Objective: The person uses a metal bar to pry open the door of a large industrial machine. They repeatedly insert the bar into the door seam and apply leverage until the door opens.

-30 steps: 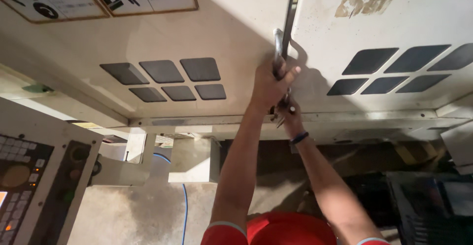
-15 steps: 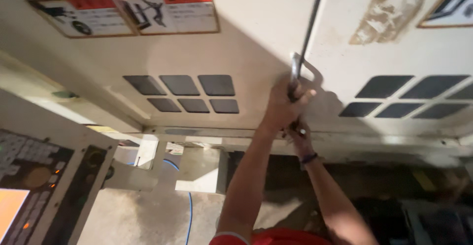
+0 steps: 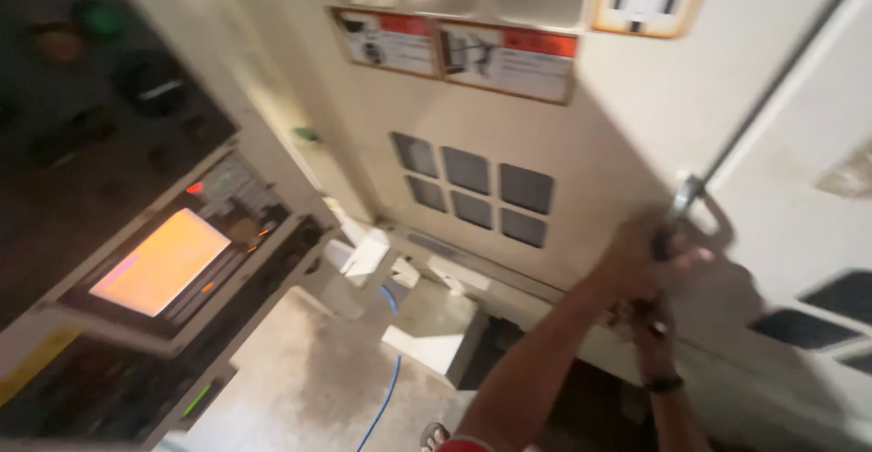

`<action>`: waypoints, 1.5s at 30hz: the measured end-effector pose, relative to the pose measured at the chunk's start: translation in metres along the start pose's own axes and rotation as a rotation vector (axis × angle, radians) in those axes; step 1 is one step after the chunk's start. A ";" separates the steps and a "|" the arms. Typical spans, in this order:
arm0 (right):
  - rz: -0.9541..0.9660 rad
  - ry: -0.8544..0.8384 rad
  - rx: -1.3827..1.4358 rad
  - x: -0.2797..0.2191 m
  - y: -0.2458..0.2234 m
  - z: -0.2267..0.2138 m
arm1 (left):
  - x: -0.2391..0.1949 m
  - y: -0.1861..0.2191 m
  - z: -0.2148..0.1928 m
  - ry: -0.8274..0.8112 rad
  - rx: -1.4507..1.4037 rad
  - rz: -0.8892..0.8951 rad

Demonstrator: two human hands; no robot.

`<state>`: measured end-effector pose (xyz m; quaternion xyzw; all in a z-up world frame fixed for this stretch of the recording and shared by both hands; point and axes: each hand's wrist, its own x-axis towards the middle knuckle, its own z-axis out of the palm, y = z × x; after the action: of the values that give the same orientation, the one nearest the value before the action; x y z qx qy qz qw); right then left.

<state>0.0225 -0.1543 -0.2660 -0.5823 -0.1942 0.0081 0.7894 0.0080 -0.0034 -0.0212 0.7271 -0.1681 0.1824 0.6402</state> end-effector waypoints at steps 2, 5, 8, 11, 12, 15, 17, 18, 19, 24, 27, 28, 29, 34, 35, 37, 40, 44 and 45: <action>-0.009 -0.023 -0.062 0.000 -0.002 -0.002 | 0.001 -0.009 0.001 -0.005 -0.016 -0.027; -0.030 -0.044 -0.054 0.012 -0.008 0.001 | 0.005 -0.028 0.006 -0.012 0.091 0.059; -0.065 -0.032 -0.024 0.034 -0.016 0.007 | 0.008 -0.054 0.018 0.020 0.083 0.049; -0.108 -0.027 -0.001 0.052 -0.023 0.015 | 0.011 -0.088 0.028 0.004 0.018 0.123; -0.119 -0.016 0.008 0.053 -0.023 0.020 | 0.014 -0.100 0.031 0.001 0.011 0.169; -0.122 0.002 0.029 0.050 -0.023 0.036 | 0.037 -0.134 0.034 -0.006 0.067 0.349; -0.110 -0.001 0.042 0.047 -0.016 0.051 | 0.036 -0.153 0.042 -0.022 0.098 0.296; -0.108 0.005 0.045 0.045 -0.014 0.054 | 0.038 -0.159 0.045 -0.028 0.098 0.281; -0.103 0.007 0.052 0.043 -0.012 0.056 | 0.038 -0.164 0.048 -0.034 0.098 0.265; -0.107 0.017 0.048 0.032 -0.016 0.050 | 0.041 -0.161 0.056 0.045 0.179 0.287; -0.119 0.009 0.042 0.029 -0.019 0.048 | 0.042 -0.144 0.045 0.031 0.166 0.292; -0.124 0.007 0.044 0.030 -0.019 0.050 | 0.037 -0.136 0.043 0.020 0.103 0.266; -0.129 0.003 0.041 0.034 -0.025 0.045 | 0.034 -0.128 0.041 0.007 0.042 0.240; -0.159 0.012 0.035 0.043 -0.032 0.043 | 0.022 -0.090 0.026 -0.042 -0.014 0.155; -0.152 0.013 0.030 0.036 -0.031 0.040 | 0.024 -0.087 0.021 -0.029 -0.072 0.210; -0.142 0.015 0.016 0.018 -0.032 0.030 | 0.017 -0.078 0.024 -0.012 -0.106 0.217; -0.164 0.005 0.016 0.011 -0.036 0.028 | 0.017 -0.064 0.020 -0.013 -0.038 0.136; -0.181 0.002 -0.004 0.007 -0.037 0.027 | 0.015 -0.056 0.020 0.012 0.031 0.134; -0.167 0.020 -0.008 0.005 -0.036 0.027 | 0.015 -0.057 0.020 0.017 0.069 0.127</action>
<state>0.0113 -0.1400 -0.2244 -0.5672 -0.2342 -0.0642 0.7870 0.0491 -0.0164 -0.0655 0.7351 -0.2021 0.2344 0.6032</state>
